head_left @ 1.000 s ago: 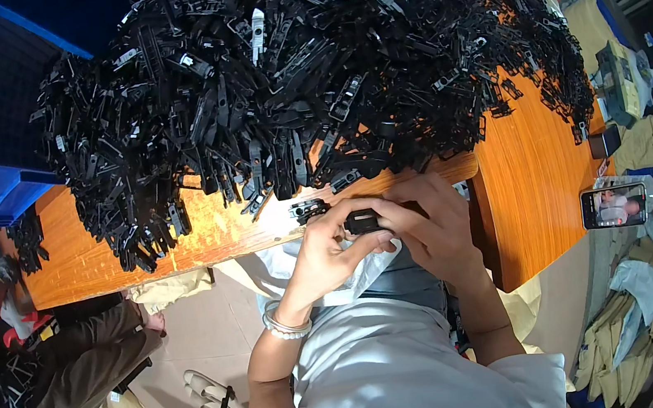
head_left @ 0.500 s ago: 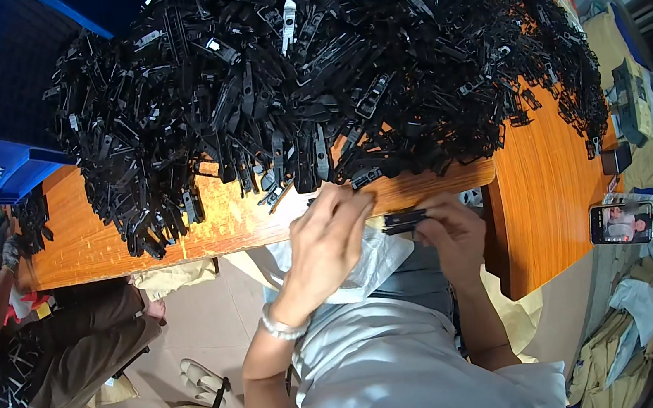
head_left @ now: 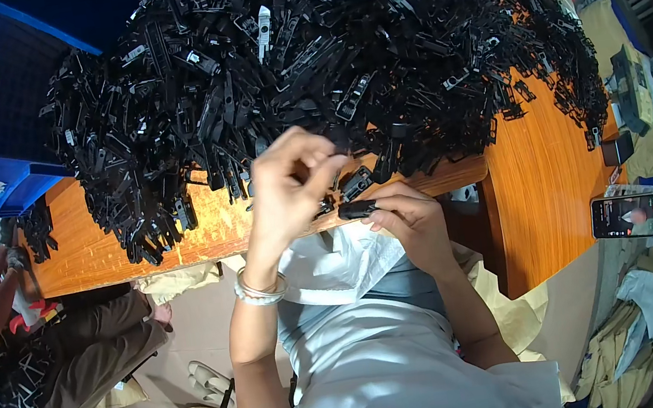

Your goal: Inspecting and sorting a large pile of black garment zippers on a production workbench.

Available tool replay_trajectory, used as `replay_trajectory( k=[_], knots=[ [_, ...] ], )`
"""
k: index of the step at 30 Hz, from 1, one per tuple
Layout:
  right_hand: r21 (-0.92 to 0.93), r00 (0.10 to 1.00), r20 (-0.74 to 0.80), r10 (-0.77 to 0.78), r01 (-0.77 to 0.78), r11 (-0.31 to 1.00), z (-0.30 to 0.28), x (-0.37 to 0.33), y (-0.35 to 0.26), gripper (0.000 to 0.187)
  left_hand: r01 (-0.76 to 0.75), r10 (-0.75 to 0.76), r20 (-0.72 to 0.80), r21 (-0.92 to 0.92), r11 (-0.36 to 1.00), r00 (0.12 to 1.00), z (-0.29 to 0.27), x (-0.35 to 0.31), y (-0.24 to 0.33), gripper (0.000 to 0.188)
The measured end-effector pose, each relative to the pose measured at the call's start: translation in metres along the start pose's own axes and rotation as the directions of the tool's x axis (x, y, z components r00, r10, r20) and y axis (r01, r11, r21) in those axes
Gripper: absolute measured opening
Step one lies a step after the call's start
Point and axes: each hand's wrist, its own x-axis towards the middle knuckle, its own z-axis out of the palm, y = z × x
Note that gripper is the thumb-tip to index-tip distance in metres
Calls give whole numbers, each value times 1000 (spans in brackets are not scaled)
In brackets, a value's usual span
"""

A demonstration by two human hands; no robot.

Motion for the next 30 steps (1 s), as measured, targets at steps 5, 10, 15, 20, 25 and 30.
replay_trajectory(
  k=[5,10,15,20,25,30],
  knots=[
    [-212,989,-12,-148,142,967,1,1,-5,9,36,-183,-234,-518,854,955,-19,-18,-15,3],
    [51,977,-207,42,-32,998,5,-9,-16,10,95,-254,-181,-608,788,950,-21,-52,-16,4],
    [465,954,-117,277,-194,864,14,0,-51,13,122,-213,-74,-621,774,974,-8,-67,-5,7],
    [343,956,-129,265,-208,916,24,5,-57,11,106,-146,-49,-469,877,988,-6,-72,0,8],
    [166,976,-160,144,-118,979,26,-1,-55,11,78,-80,0,-268,960,997,-10,-73,5,10],
    [-61,991,40,-129,131,990,22,-12,-45,16,379,-355,139,-449,809,924,-12,-82,17,19]
  ],
)
